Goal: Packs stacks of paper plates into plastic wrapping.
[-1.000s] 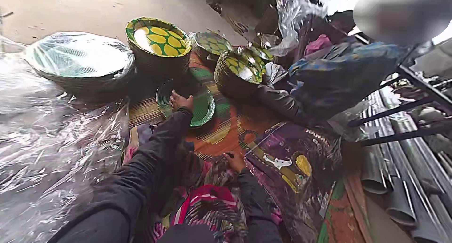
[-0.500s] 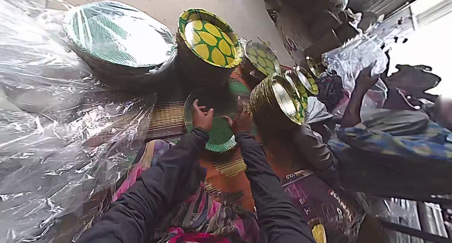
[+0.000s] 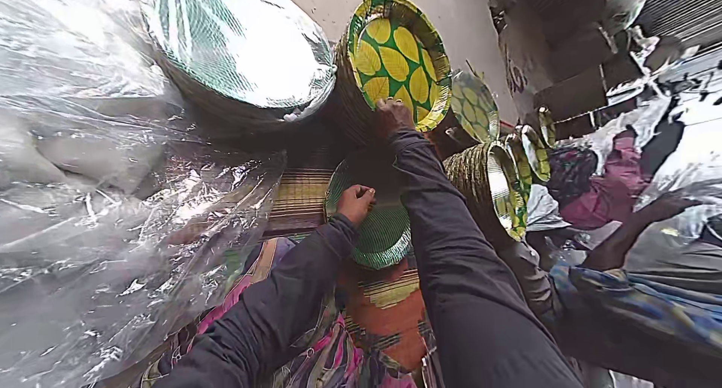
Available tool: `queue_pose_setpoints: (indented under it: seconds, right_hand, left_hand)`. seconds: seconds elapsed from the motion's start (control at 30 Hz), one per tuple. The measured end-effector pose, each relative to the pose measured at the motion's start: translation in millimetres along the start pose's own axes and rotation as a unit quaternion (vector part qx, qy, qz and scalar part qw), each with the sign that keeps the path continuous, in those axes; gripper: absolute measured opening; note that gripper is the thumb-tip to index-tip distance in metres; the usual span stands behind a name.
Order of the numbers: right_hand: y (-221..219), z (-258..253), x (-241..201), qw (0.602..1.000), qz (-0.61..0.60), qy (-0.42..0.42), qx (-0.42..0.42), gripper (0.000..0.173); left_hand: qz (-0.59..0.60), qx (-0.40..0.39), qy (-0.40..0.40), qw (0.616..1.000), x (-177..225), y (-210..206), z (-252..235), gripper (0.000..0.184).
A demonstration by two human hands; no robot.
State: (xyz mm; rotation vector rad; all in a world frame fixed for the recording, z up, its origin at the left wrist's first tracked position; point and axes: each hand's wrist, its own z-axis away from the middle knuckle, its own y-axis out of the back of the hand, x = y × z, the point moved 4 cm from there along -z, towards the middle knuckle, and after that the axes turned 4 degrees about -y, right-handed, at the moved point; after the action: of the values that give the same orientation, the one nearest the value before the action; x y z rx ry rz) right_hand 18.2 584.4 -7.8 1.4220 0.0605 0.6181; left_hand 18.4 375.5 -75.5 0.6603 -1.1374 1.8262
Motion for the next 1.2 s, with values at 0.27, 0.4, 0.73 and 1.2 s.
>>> queue_pose_setpoints:
  seconds: [0.27, 0.4, 0.73, 1.2]
  right_hand:
    - [40.8, 25.9, 21.6, 0.995, 0.06, 0.065, -0.049, 0.043]
    - [69.6, 75.6, 32.0, 0.995, 0.033, 0.094, -0.021, 0.039]
    - [-53.5, 247.4, 19.7, 0.977, -0.005, 0.075, 0.2, 0.014]
    - [-97.4, 156.6, 82.4, 0.624, -0.685, -0.355, 0.12, 0.05]
  left_hand:
    - [0.081, 0.026, -0.007, 0.996, 3.3, 4.4, -3.0, 0.044]
    - [0.156, 0.134, -0.041, 0.978, 7.0, 16.1, -3.0, 0.055]
    - [0.207, 0.182, -0.135, 0.952, 21.2, 34.4, -13.2, 0.071]
    - [0.087, 0.172, -0.123, 0.974, 20.3, 25.5, -24.6, 0.109]
